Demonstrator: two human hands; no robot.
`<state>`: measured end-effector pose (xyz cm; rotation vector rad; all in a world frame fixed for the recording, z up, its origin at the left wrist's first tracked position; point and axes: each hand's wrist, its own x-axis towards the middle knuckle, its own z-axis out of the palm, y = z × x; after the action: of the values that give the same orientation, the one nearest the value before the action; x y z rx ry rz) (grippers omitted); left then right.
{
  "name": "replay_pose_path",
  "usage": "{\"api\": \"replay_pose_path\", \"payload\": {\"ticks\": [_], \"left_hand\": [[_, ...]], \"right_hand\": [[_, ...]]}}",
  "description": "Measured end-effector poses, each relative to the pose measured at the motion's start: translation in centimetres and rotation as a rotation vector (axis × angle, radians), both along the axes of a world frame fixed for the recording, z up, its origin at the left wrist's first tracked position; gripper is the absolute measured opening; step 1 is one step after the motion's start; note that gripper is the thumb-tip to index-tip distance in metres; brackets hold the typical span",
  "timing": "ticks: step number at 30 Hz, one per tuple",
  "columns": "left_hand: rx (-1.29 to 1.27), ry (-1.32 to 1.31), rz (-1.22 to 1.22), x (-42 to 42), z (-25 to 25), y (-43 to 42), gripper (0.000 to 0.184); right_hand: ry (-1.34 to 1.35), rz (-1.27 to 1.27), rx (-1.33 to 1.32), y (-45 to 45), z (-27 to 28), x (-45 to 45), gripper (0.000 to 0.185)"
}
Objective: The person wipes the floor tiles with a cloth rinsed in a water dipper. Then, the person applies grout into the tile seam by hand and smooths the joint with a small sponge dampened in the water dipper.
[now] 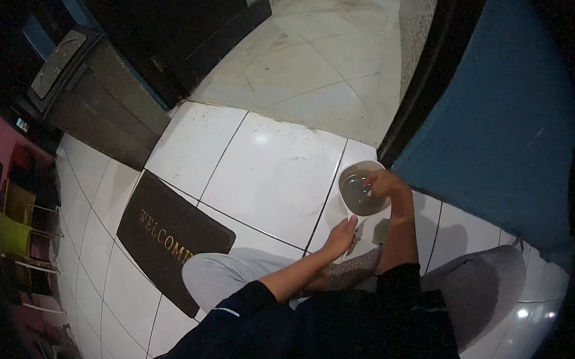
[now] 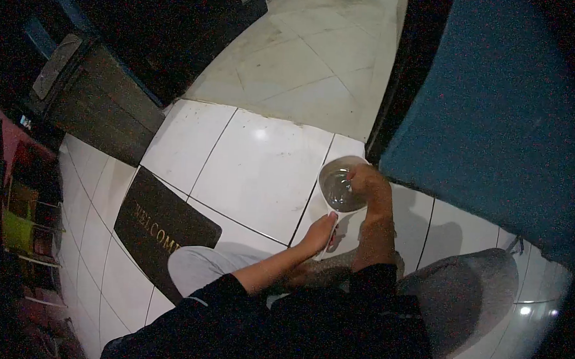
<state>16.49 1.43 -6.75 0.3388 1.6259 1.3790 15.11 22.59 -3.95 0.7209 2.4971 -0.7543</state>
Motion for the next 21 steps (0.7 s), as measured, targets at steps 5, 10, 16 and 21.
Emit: {"api": "replay_pose_path", "payload": {"ticks": [5, 10, 16, 21], "left_hand": [[-0.064, 0.569, -0.081, -2.0, -1.8, -1.6, 0.051], [-0.061, 0.625, -0.106, -4.5, -0.8, -4.0, 0.049], [-0.237, 0.613, -0.008, -8.0, 0.0, -7.6, 0.044], [-0.216, 0.671, 0.238, -12.2, -1.8, -11.0, 0.045]], "right_hand": [[0.041, -0.007, -0.087, -1.0, -0.6, -0.4, 0.042], [0.507, -0.222, -0.398, -4.2, 2.2, -0.8, 0.038], [0.702, -0.333, -0.702, -8.5, 7.0, -5.2, 0.034], [0.857, -0.570, -1.027, -9.7, 6.5, -8.0, 0.032]]}}
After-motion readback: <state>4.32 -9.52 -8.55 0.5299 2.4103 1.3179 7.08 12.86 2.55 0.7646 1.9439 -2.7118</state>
